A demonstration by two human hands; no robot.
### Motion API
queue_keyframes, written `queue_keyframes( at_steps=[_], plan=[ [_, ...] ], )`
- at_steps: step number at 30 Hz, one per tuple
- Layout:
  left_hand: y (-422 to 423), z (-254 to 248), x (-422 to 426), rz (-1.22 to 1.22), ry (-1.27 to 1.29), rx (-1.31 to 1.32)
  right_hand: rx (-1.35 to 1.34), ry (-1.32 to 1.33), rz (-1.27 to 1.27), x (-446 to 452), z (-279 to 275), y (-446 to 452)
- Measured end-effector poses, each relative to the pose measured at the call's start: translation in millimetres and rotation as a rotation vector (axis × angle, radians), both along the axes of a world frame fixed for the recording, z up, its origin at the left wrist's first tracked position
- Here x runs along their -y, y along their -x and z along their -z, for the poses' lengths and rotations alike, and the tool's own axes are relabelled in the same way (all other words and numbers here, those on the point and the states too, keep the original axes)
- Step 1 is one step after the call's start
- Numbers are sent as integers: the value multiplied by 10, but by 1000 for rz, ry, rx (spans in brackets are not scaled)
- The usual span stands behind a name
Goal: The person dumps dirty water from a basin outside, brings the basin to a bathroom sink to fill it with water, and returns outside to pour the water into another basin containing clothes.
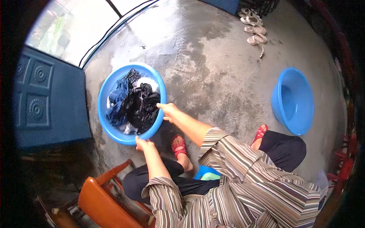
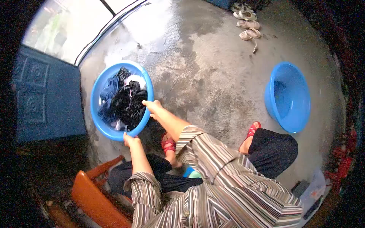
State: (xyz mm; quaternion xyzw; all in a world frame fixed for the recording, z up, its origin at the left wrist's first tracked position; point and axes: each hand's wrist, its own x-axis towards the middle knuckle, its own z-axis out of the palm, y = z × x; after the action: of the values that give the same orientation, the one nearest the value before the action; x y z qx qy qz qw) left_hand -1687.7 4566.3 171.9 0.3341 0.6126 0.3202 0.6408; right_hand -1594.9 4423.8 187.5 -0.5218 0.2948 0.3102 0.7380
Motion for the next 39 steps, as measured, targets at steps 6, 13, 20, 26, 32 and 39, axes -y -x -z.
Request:
queue_keyframes(
  at_steps=[6,13,20,26,32,39],
  plan=[
    [100,333,-178,77,-21,89,18,-260,-70,170,59,100],
    [270,257,-68,276,115,151,47,-201,-58,338,-72,88],
    [379,-39,-159,609,293,13,39,-136,10,502,-282,282],
    [316,-323,-393,976,471,-46,-22,-15,186,496,-495,559],
    [301,-804,-627,1274,557,-197,-146,116,392,418,-758,996],
    [261,-946,-1002,1489,672,-259,-271,235,669,103,-957,1529]
  ],
)
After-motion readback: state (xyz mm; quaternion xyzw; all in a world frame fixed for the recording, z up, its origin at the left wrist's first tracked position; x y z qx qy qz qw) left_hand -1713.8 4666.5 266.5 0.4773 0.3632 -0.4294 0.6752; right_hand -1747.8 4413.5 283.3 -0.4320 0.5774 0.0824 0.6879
